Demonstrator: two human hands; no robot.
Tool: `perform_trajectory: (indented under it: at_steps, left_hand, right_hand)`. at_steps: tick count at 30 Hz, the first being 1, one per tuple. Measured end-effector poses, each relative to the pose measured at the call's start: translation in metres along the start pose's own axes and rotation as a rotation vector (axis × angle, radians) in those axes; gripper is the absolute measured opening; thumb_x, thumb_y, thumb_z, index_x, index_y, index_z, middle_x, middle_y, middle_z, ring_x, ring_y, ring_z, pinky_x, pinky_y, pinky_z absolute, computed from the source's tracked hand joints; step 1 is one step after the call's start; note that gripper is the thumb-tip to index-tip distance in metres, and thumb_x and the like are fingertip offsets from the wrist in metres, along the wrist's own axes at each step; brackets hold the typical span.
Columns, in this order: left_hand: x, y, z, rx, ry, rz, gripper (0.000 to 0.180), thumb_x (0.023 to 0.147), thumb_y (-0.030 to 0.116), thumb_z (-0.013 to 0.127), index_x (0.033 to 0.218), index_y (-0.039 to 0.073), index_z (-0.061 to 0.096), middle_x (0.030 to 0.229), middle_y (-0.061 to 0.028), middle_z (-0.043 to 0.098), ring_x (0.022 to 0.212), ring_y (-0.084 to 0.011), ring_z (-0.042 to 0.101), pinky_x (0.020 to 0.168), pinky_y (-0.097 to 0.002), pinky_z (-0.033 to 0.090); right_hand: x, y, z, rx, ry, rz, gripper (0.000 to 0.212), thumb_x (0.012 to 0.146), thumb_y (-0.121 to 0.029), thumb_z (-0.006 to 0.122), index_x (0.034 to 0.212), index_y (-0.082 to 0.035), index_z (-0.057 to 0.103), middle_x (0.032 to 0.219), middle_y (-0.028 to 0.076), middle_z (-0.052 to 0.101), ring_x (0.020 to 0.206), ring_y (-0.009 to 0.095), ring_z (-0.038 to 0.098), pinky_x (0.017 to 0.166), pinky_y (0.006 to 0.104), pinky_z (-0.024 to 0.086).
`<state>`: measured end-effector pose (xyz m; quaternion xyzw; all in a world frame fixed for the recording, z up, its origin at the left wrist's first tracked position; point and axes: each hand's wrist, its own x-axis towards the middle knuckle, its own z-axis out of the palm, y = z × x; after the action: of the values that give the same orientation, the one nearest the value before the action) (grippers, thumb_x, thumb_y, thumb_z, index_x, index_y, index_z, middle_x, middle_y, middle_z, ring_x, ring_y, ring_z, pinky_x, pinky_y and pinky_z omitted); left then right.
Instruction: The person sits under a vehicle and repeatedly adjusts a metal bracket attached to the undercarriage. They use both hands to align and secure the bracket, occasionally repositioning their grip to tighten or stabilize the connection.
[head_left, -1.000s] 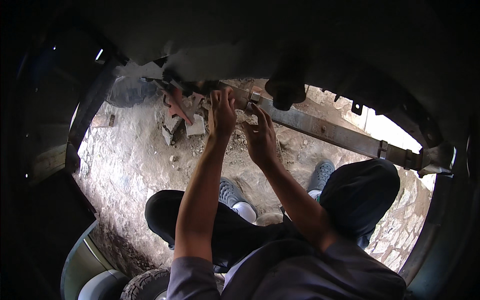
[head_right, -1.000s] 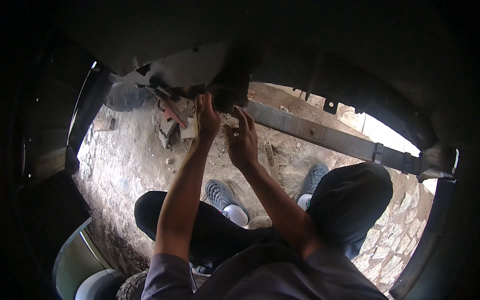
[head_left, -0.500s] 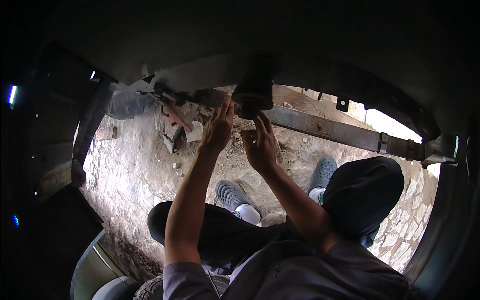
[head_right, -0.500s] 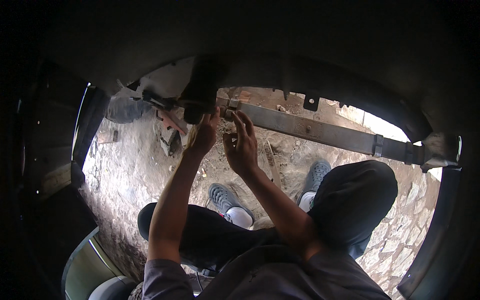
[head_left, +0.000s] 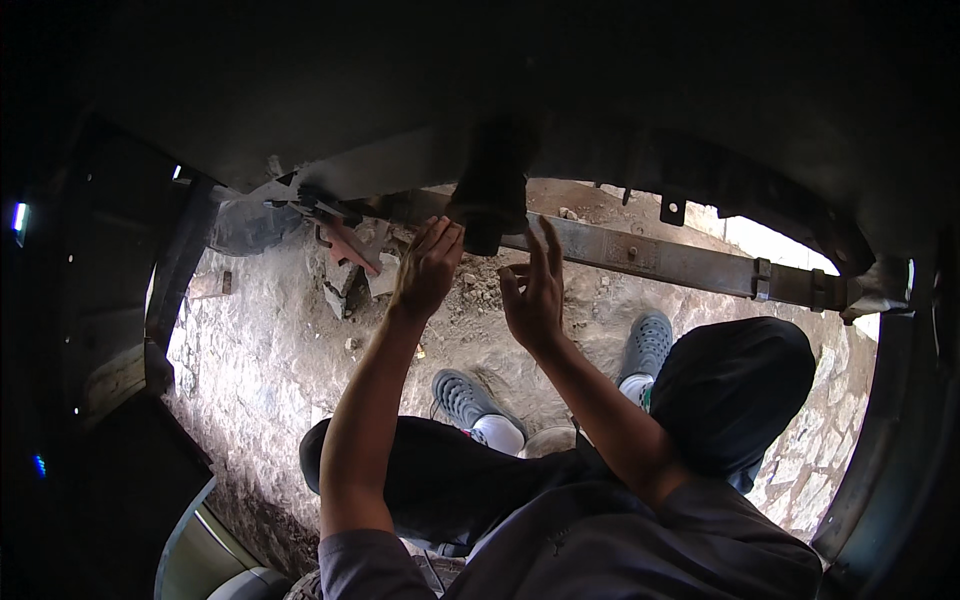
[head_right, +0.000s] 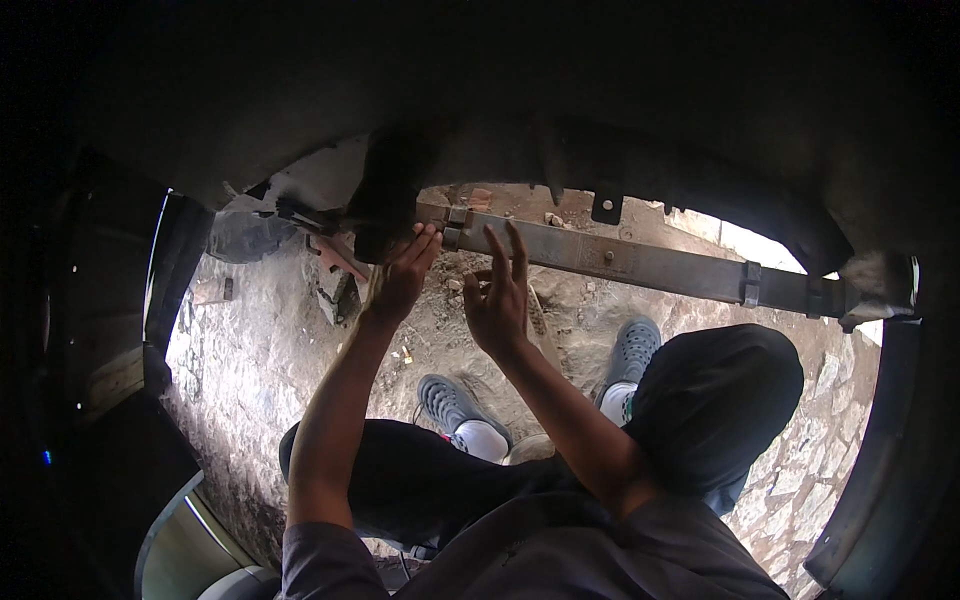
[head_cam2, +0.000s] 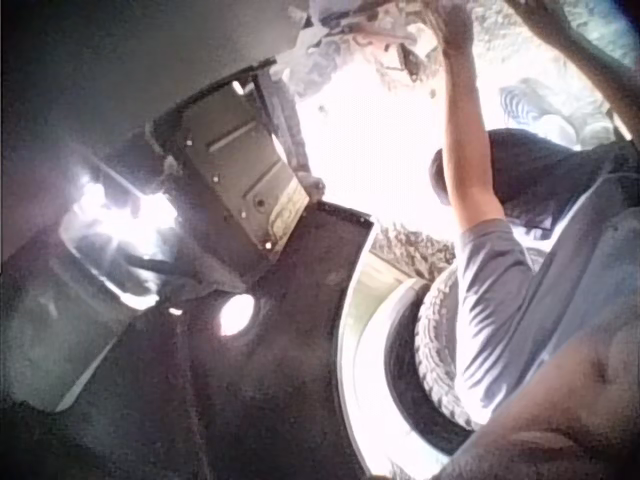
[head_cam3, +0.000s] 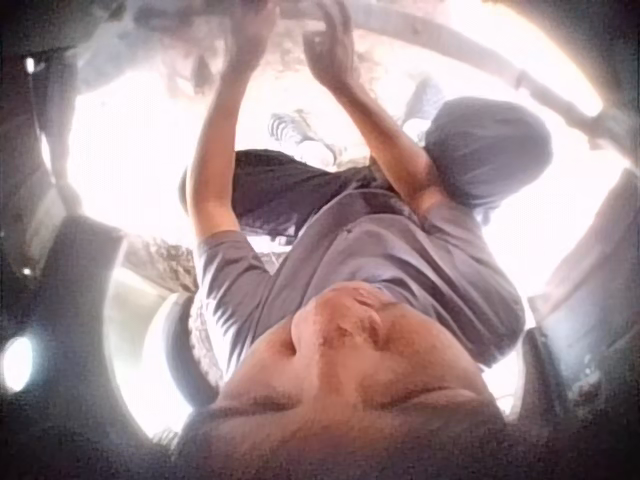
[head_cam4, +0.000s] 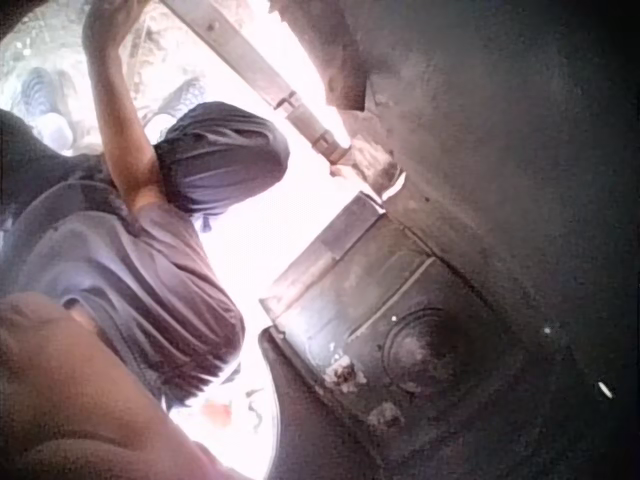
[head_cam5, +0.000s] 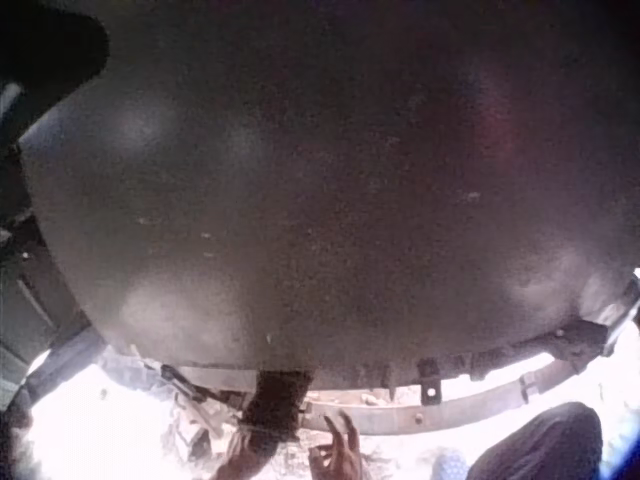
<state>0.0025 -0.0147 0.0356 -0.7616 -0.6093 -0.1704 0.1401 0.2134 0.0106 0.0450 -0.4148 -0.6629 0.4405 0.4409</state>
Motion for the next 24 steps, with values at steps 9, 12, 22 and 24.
perform_trajectory:
  at_steps: [9, 12, 22, 24]
  left_hand:
    - [0.000, -0.002, 0.017, -0.133, 0.015, -0.114, 0.023, 0.093, 0.001, 0.064, 0.113, -0.002, 0.074, 0.131, -0.0214, 0.072, 0.135, -0.0381, 0.064, 0.115, -0.0466, 0.053]
    - [0.006, 0.000, 0.025, -0.063, 0.024, -0.115, 0.016, 0.093, 0.000, 0.062, 0.105, -0.001, 0.073, 0.133, -0.0236, 0.071, 0.136, -0.0393, 0.063, 0.116, -0.0461, 0.052]
    - [0.019, -0.002, 0.027, -0.074, -0.025, -0.138, 0.016, 0.091, 0.003, 0.062, 0.099, -0.004, 0.074, 0.128, -0.0279, 0.072, 0.121, -0.0401, 0.071, 0.103, -0.0467, 0.060]
    - [0.016, -0.009, 0.029, -0.048, -0.038, -0.122, 0.017, 0.090, 0.002, 0.062, 0.100, -0.004, 0.074, 0.126, -0.0284, 0.072, 0.117, -0.0399, 0.072, 0.101, -0.0471, 0.061]
  right_hand:
    - [0.005, -0.013, 0.019, 0.011, 0.098, 0.004, 0.097, 0.080, 0.009, 0.063, 0.169, -0.013, 0.027, 0.175, 0.024, 0.015, 0.154, 0.045, 0.036, 0.110, 0.0453, 0.054]
    - [0.002, -0.015, 0.024, 0.046, 0.114, -0.029, 0.101, 0.076, 0.012, 0.057, 0.169, -0.013, 0.026, 0.175, 0.024, 0.013, 0.159, 0.047, 0.025, 0.114, 0.0470, 0.051]
    - [-0.001, -0.013, 0.008, 0.102, 0.075, 0.016, 0.107, 0.069, 0.019, 0.049, 0.168, -0.013, 0.028, 0.177, 0.021, 0.011, 0.115, 0.032, 0.072, 0.075, 0.0303, 0.062]
    - [0.000, -0.011, 0.005, 0.106, 0.098, 0.007, 0.106, 0.070, 0.020, 0.049, 0.168, -0.014, 0.029, 0.177, 0.020, 0.013, 0.106, 0.027, 0.075, 0.072, 0.0298, 0.061]
